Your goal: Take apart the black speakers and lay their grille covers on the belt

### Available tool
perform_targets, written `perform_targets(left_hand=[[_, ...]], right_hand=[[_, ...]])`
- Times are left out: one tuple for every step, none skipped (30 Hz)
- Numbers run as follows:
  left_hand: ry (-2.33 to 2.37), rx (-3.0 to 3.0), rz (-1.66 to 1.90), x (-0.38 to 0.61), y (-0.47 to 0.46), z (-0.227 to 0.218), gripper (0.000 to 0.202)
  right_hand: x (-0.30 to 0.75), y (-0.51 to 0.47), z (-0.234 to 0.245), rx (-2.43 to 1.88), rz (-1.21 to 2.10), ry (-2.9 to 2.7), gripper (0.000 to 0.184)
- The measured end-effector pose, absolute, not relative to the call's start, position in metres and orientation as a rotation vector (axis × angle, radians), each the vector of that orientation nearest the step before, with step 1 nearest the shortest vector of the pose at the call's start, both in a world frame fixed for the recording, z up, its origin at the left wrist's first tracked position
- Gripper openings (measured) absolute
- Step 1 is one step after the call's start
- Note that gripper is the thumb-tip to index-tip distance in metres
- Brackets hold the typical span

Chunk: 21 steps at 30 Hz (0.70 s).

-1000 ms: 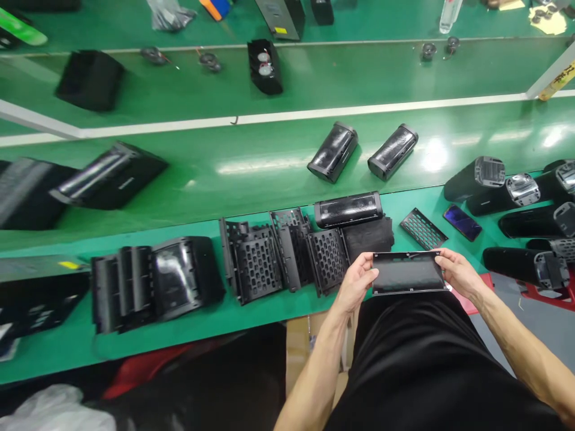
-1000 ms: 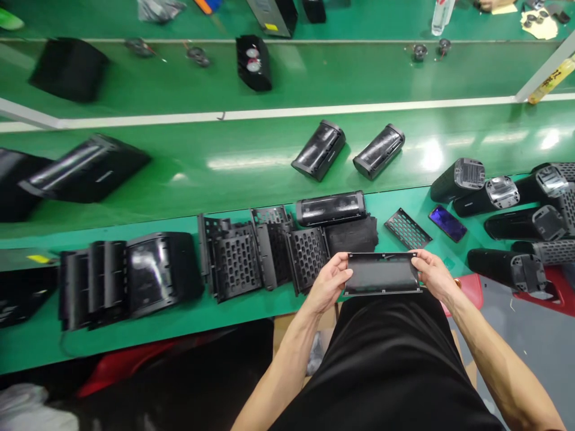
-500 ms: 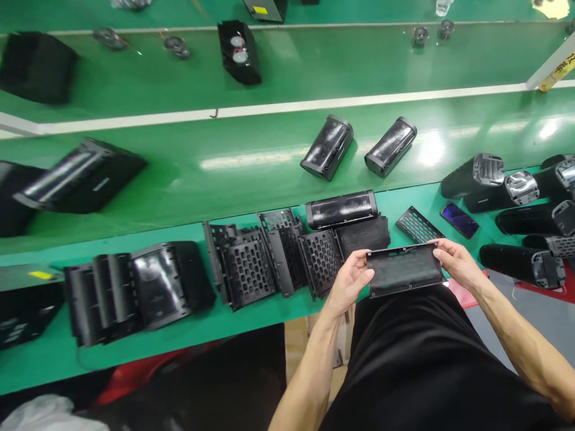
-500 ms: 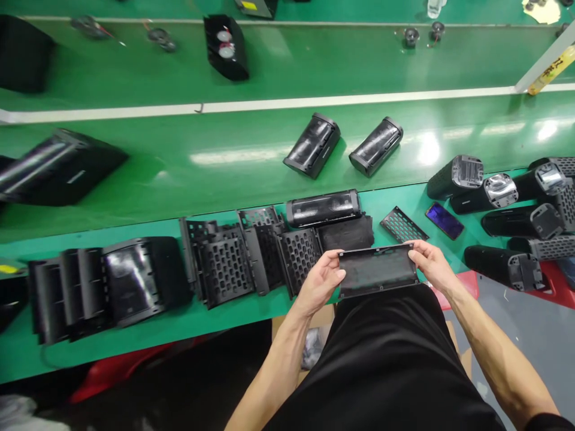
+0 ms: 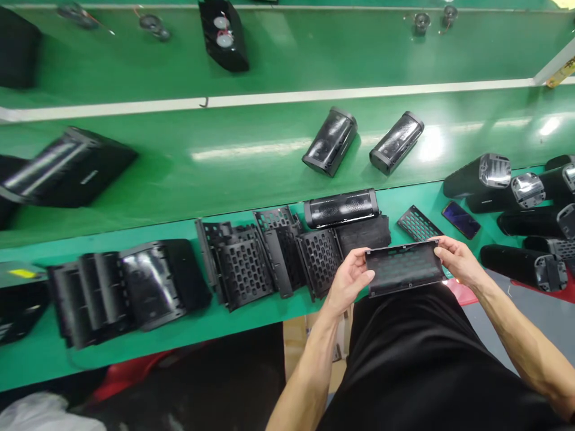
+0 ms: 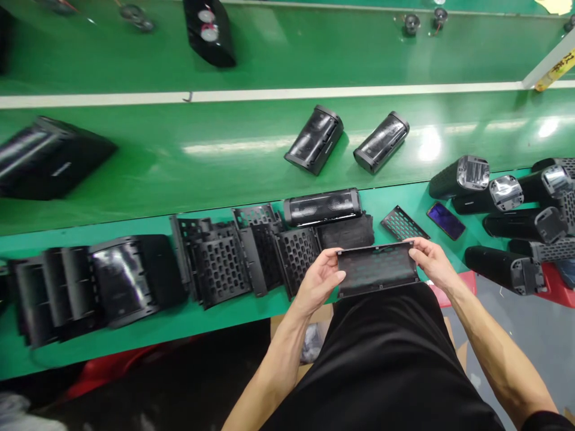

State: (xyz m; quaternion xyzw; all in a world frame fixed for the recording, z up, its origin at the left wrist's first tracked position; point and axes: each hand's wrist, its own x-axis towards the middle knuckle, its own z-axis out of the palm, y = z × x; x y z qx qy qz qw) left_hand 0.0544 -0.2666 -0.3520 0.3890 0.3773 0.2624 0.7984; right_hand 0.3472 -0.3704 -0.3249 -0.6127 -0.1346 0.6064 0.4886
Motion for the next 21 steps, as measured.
perform_targets(left_hand=[[0.812,0.829,0.559,0.055,-0.266,-0.352,0.055],[0.813,0.820,0.555,0.055,-0.266,-0.353,0.056],[0.815,0.808,0.551,0.055,-0.266,-0.353,0.056],[0.818,0.794,0.549,0.056,-0.266,-0.354,0.057],[0.820,0.781,0.545,0.056,-0.265,-0.354,0.058],[0.820,0.767,0.542,0.057,-0.265,-0.354,0.058],[0.820,0.755,0.537,0.058,-0.265,-0.355,0.059],[0.819,0.745,0.532,0.059,-0.266,-0.355,0.059],[0.817,0.735,0.527,0.060,-0.266,-0.355,0.060],[0.815,0.728,0.522,0.061,-0.266,-0.355,0.060],[0.812,0.723,0.516,0.062,-0.267,-0.356,0.060],[0.809,0.719,0.510,0.063,-0.267,-0.356,0.060],[0.806,0.716,0.504,0.064,-0.267,-0.356,0.060],[0.802,0.714,0.502,0.064,-0.267,-0.356,0.060],[0.800,0.710,0.501,0.064,-0.268,-0.356,0.060],[0.799,0.705,0.501,0.065,-0.268,-0.356,0.060],[0.799,0.701,0.503,0.065,-0.268,-0.356,0.060],[0.800,0.697,0.505,0.065,-0.268,-0.356,0.060],[0.803,0.696,0.506,0.065,-0.268,-0.356,0.060],[0.805,0.696,0.506,0.065,-0.268,-0.356,0.060],[0.806,0.698,0.506,0.065,-0.268,-0.356,0.060]], right_hand=[[0.347,-0.370,-0.325,-1.491,1.473,-0.322,0.038],[0.347,-0.369,-0.326,-1.495,1.474,-0.316,0.038],[0.346,-0.369,-0.326,-1.500,1.475,-0.307,0.038],[0.346,-0.368,-0.326,-1.506,1.478,-0.299,0.038],[0.345,-0.368,-0.326,-1.512,1.481,-0.290,0.038],[0.345,-0.367,-0.327,-1.517,1.483,-0.281,0.038],[0.344,-0.366,-0.327,-1.521,1.486,-0.271,0.038],[0.343,-0.365,-0.327,-1.522,1.492,-0.259,0.037],[0.343,-0.364,-0.326,-1.523,1.499,-0.247,0.037],[0.343,-0.364,-0.326,-1.522,1.505,-0.234,0.037],[0.343,-0.363,-0.326,-1.519,1.511,-0.220,0.037],[0.342,-0.362,-0.326,-1.515,1.515,-0.210,0.037],[0.343,-0.362,-0.325,-1.511,1.516,-0.203,0.037],[0.343,-0.362,-0.325,-1.506,1.516,-0.199,0.037],[0.343,-0.362,-0.325,-1.500,1.517,-0.198,0.038],[0.343,-0.363,-0.324,-1.495,1.520,-0.198,0.038],[0.344,-0.363,-0.325,-1.492,1.523,-0.201,0.038],[0.344,-0.363,-0.325,-1.490,1.525,-0.206,0.038],[0.344,-0.364,-0.325,-1.492,1.524,-0.211,0.038],[0.344,-0.364,-0.325,-1.495,1.521,-0.217,0.037],[0.344,-0.364,-0.326,-1.499,1.517,-0.222,0.037]])
